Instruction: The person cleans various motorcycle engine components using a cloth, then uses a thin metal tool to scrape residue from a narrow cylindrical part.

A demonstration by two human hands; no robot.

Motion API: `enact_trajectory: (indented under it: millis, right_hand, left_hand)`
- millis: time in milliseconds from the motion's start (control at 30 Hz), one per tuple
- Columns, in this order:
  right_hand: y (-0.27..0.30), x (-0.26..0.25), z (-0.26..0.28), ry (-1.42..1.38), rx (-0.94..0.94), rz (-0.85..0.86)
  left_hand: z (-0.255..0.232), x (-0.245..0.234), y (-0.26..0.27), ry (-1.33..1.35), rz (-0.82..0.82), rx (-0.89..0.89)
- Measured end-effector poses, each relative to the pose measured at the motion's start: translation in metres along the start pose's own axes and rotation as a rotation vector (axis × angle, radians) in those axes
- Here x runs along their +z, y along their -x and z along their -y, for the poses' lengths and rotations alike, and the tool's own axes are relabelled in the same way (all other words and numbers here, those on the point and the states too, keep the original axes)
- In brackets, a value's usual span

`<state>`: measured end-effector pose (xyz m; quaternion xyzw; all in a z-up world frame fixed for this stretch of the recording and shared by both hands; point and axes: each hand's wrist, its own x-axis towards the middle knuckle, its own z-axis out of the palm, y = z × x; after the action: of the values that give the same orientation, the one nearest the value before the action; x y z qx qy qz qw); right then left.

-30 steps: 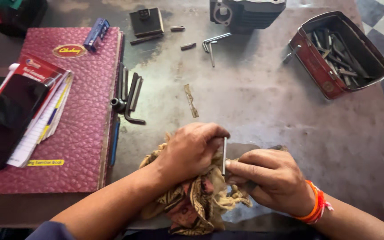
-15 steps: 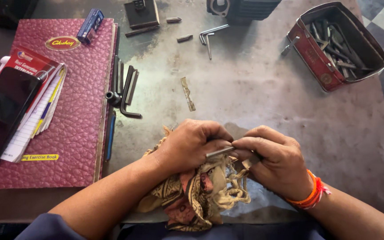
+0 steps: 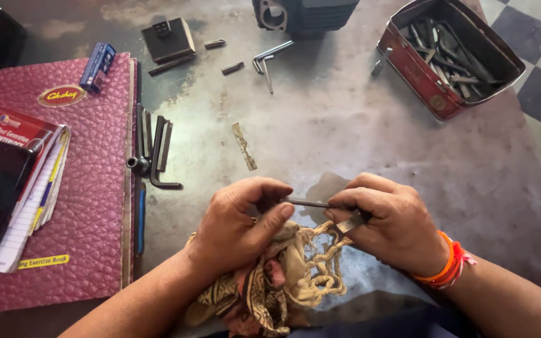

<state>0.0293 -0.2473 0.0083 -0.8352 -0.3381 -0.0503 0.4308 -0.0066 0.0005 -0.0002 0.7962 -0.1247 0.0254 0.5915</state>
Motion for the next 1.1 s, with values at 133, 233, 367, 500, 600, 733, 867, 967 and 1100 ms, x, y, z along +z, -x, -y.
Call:
enact_trajectory:
  millis: [133, 233, 367, 500, 600, 733, 867, 967, 1100]
  right_hand:
    - [0.0008, 0.0001, -0.0011, -0.002, 0.003, 0.009]
    - [0.0, -0.0019, -0.0005, -0.01, 0.027, 0.005]
    - [-0.0009, -0.0036, 0.0009, -0.005, 0.032, 0.003]
    - [-0.0004, -0.0034, 0.0002, -0.02, 0.045, 0.006]
    - [-0.0006, -0.0036, 0.0002, -0.027, 0.044, 0.007]
    - [-0.0005, -0.0031, 0.0002, -0.026, 0.046, -0.003]
    - [-0.0006, -0.0028, 0.0005, -0.023, 0.046, -0.004]
    - [-0.0007, -0.0029, 0.0005, -0.018, 0.054, 0.0]
    - [0.0, -0.0021, -0.0015, -0.014, 0.054, -0.006]
  left_hand:
    - [0.0019, -0.0007, -0.0013, -0.115, 0.001, 0.067]
    - [0.0026, 0.0006, -0.0026, -0.106, -0.004, 0.017]
    - [0.0017, 0.001, -0.0033, -0.108, -0.004, -0.053]
    - [0.0013, 0.001, -0.0027, -0.092, 0.009, -0.096]
    - [0.0018, 0.0012, -0.0028, -0.077, 0.018, -0.118]
    - [0.0025, 0.0011, -0.0029, -0.085, 0.022, -0.11]
    - [0.0034, 0.0003, -0.0028, -0.102, 0.026, -0.086]
    - [0.0037, 0.0003, -0.0024, -0.115, 0.026, -0.067]
    - [0.0054, 0.0004, -0.0025, -0.151, 0.017, -0.001]
